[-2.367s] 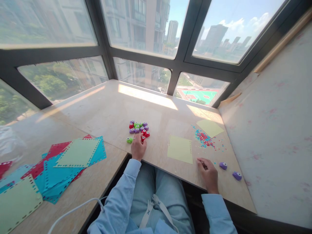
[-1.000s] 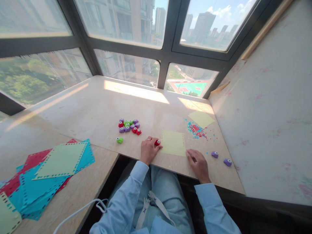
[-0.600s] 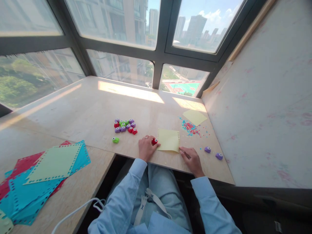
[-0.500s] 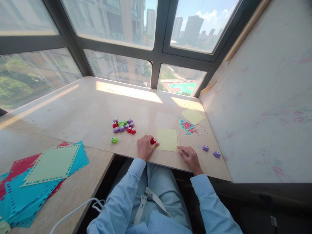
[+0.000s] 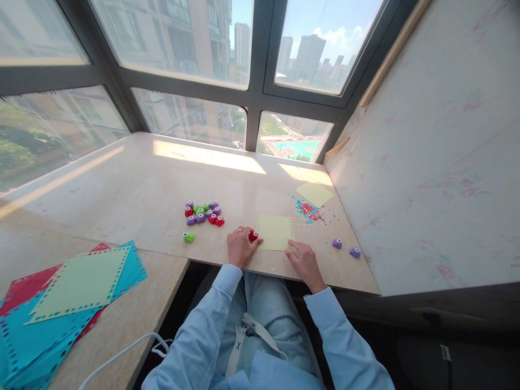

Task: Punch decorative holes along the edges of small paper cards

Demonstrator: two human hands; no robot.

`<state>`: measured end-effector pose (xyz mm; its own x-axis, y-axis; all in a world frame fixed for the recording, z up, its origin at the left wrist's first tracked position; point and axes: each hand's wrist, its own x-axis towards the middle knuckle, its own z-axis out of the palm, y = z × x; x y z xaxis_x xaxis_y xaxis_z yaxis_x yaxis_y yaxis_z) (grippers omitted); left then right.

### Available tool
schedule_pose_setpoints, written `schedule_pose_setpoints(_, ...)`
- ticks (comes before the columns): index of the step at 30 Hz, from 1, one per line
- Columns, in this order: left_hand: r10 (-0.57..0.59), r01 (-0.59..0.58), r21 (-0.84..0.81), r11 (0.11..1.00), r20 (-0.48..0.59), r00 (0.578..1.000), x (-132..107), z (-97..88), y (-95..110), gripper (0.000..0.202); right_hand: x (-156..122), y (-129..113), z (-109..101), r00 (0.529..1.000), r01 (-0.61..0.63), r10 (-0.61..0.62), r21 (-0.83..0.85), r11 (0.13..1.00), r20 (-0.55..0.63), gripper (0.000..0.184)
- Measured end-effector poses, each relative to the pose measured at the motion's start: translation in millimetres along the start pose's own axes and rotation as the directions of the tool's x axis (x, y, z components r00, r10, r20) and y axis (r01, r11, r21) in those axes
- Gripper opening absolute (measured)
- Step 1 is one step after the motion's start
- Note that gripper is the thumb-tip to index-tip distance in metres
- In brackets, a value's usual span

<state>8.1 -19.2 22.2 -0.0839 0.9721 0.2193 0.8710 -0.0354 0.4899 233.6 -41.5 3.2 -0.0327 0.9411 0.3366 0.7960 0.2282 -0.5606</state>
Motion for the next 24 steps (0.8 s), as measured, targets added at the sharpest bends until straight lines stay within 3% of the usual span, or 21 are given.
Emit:
schedule_pose_setpoints(10, -0.004, 0.004, 0.013, 1.000, 0.030, 1.000, -1, -1.6, 0, 0.033, 2, -21, 5, 0.974, -0.006, -0.016, 0.098, 0.995, 0.227, 0.044)
schedule_pose_setpoints(17, -0.017, 0.016, 0.023, 1.000, 0.049, 0.999, -2, -3.0, 1, 0.033, 8, -19, 5, 0.994, -0.058, 0.052, 0.060, 0.996, 0.100, 0.046)
schedule_pose_setpoints(24, -0.008, 0.007, 0.020, 1.000, 0.034, 0.999, -2, -1.1, 0, 0.033, 10, -19, 3, 0.983, -0.144, 0.126, 0.130, 0.981, 0.135, 0.055)
